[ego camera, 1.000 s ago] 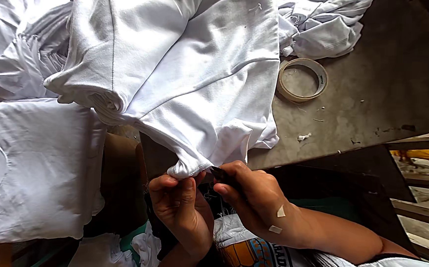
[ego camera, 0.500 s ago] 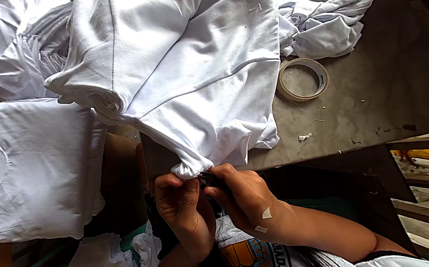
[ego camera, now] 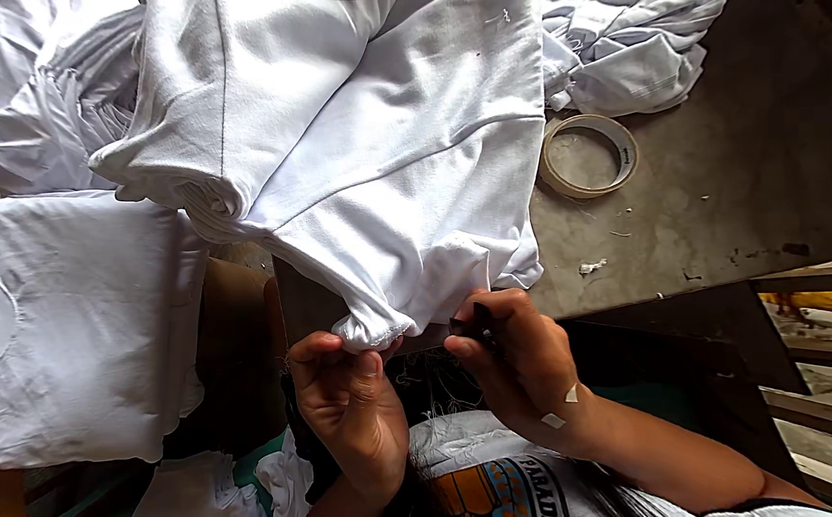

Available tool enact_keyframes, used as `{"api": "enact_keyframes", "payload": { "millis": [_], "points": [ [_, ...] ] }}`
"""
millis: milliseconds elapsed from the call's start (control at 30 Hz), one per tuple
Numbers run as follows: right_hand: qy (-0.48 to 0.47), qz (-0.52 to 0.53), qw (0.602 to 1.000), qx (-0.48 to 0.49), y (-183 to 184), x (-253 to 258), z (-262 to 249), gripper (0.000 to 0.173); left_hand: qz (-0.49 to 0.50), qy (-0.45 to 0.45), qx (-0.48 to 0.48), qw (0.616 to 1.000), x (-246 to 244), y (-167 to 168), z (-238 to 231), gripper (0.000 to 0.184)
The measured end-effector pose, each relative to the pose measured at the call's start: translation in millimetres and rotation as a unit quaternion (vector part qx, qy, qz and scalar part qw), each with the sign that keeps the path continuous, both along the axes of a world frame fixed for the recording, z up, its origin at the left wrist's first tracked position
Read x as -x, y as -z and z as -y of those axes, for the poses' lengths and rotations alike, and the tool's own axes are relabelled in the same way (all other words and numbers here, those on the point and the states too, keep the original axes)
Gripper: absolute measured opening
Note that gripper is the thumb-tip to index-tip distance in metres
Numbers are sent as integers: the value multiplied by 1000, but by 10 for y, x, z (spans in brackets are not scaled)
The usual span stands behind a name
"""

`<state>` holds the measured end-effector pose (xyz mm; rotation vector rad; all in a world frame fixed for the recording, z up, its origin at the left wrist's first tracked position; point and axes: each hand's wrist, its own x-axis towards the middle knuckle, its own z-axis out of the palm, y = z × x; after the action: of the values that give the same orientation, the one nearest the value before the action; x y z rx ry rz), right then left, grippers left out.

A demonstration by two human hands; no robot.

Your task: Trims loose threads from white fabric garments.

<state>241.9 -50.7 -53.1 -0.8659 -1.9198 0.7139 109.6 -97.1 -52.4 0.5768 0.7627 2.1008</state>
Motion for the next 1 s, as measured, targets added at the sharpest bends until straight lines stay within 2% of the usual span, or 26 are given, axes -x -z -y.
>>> {"api": "enact_keyframes", "payload": {
  "millis": [400, 467, 500, 567, 633, 667, 700, 733, 767, 833, 867, 900, 933, 1000],
  "points": [
    [-36, 0, 998, 42, -7, 46, 36, 34, 15, -8, -41, 999, -75, -18, 38, 18],
    [-32, -14, 998, 43, 6, 36, 31, 34, -46, -28, -24, 998, -43, -11, 35, 21],
    [-32, -27, 998, 39, 8, 22, 30, 33, -121, -40, 6, 992, 24, -4, 14, 24],
    [-35, -59, 997, 20, -12, -42, 35, 28, -328, -57, 96, 938, 245, -8, -94, 36],
    [-22, -87, 996, -14, -53, -119, 44, 21, -512, -35, 161, 843, 426, -58, -239, 35],
    [-11, -102, 994, -31, -77, -142, 38, 20, -573, 8, 162, 803, 474, -157, -307, 31],
    [1, -116, 992, -44, -102, -161, 29, 19, -598, 56, 142, 787, 536, -286, -374, 31],
    [15, -130, 990, -53, -123, -179, 17, 19, -573, 100, 108, 806, 652, -416, -446, 29],
    [36, -139, 988, -62, -140, -201, 1, 18, -507, 120, 74, 850, 802, -523, -535, 24],
    [74, -126, 986, -75, -154, -270, -52, 15, -314, 27, 58, 947, 987, -658, -778, 28],
    [80, -100, 989, -77, -145, -313, -85, 13, -254, -13, 75, 964, 1068, -695, -902, 30],
    [75, -63, 993, -74, -119, -353, -120, 14, -241, -26, 92, 966, 1154, -692, -998, 40],
    [67, -22, 995, -70, -71, -376, -164, 19, -267, -42, 105, 957, 1203, -660, -1049, 45],
    [55, 71, 994, -67, 66, -362, -259, 33, -379, -86, 90, 917, 1169, -533, -990, 45]
  ]
}}
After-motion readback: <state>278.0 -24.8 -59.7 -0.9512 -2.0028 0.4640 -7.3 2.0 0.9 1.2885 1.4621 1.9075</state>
